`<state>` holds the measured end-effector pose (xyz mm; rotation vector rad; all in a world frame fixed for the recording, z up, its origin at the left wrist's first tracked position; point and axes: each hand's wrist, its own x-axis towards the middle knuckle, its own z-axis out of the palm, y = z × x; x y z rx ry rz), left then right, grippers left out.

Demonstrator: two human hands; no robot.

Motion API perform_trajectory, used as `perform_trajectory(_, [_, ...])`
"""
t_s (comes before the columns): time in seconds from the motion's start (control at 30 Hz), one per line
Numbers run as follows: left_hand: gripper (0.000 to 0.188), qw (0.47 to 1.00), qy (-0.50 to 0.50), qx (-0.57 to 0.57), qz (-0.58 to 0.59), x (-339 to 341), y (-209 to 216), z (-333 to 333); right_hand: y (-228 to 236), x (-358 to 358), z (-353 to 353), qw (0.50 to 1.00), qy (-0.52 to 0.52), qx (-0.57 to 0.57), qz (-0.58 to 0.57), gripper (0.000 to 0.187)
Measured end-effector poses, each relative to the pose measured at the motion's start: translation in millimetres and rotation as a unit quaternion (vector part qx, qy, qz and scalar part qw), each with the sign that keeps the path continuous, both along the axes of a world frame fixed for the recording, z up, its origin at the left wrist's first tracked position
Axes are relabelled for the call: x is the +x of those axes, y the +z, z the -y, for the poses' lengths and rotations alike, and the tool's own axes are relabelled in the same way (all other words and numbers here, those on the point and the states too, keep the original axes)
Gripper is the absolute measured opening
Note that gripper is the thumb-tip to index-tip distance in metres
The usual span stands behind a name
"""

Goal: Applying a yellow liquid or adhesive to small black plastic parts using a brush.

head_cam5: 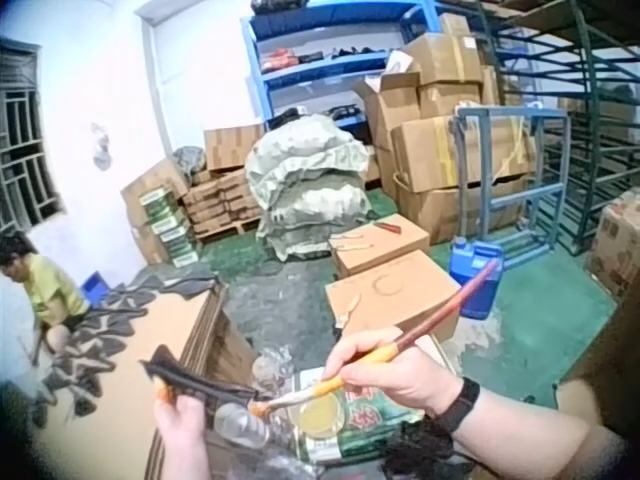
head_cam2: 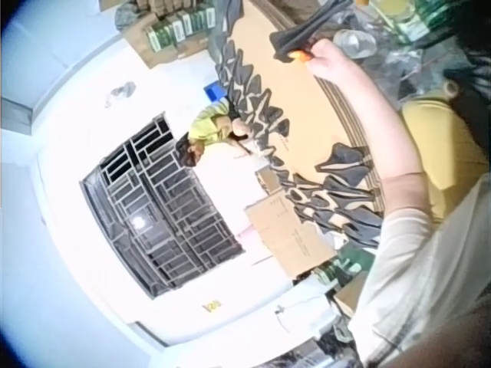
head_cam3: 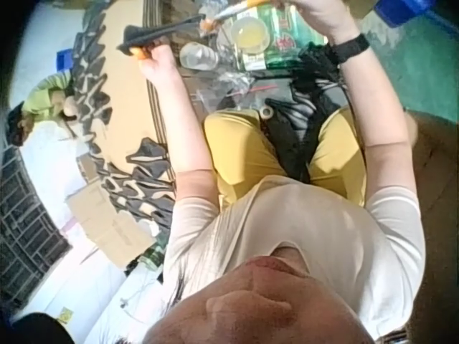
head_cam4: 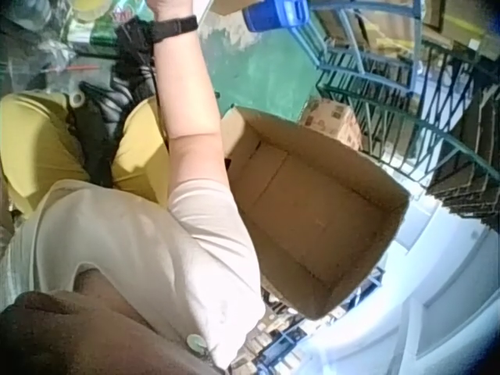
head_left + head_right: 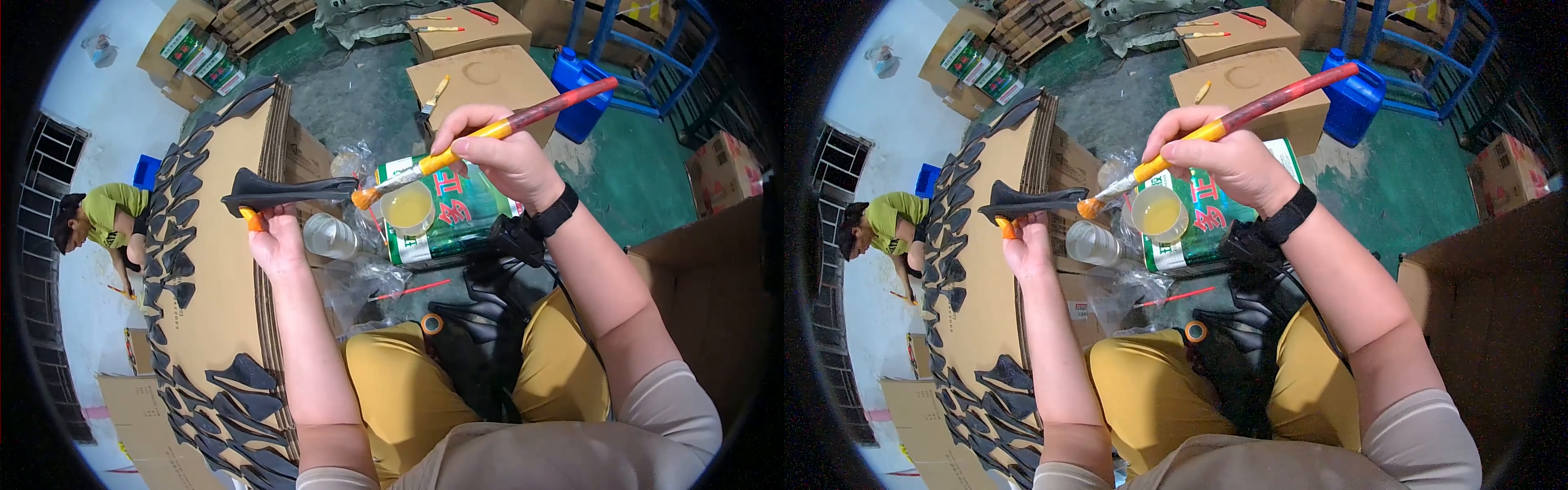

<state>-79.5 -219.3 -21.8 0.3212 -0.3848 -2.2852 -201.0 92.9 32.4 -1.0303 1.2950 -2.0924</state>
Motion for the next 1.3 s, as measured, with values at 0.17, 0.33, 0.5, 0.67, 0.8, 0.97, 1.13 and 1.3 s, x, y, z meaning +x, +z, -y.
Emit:
perform_trajectory(0.17, [0.022, 1.000, 0.000, 0.014, 0.016, -2, 4, -5, -7, -3, 2, 1.000, -0.027, 0.003, -0.010, 0.017])
perform_trajectory(0.33, [0.022, 1.000, -0.010, 0.016, 0.009, 1, 4, -2, -11, -6, 5, 0.999, -0.036, -0.001, 0.013, 0.016])
perform_trajectory(0.5, [0.021, 1.000, -0.018, 0.009, 0.010, 3, 3, -1, -8, -7, 2, 0.999, -0.040, -0.008, 0.035, 0.016])
perform_trajectory(0.67, [0.022, 1.000, -0.026, 0.002, 0.010, 6, 1, 4, -8, -1, 10, 1.000, -0.030, -0.004, 0.003, 0.015])
perform_trajectory(0.8, [0.024, 0.987, -0.128, -0.017, -0.099, 15, -4, 14, -27, -16, 15, 0.993, -0.097, 0.060, 0.019, 0.015])
perform_trajectory(0.97, [0.025, 0.981, -0.098, -0.148, -0.074, 14, 4, 6, -65, -16, 40, 0.944, -0.176, 0.244, -0.133, 0.017])
perform_trajectory(1.13, [0.023, 0.962, -0.058, -0.255, -0.076, 13, 8, -4, -88, -6, 55, 0.902, -0.138, 0.340, -0.229, 0.017])
perform_trajectory(1.3, [0.032, 0.928, -0.048, -0.360, -0.078, 16, 12, -10, -75, -5, 56, 0.919, -0.134, 0.293, -0.229, 0.018])
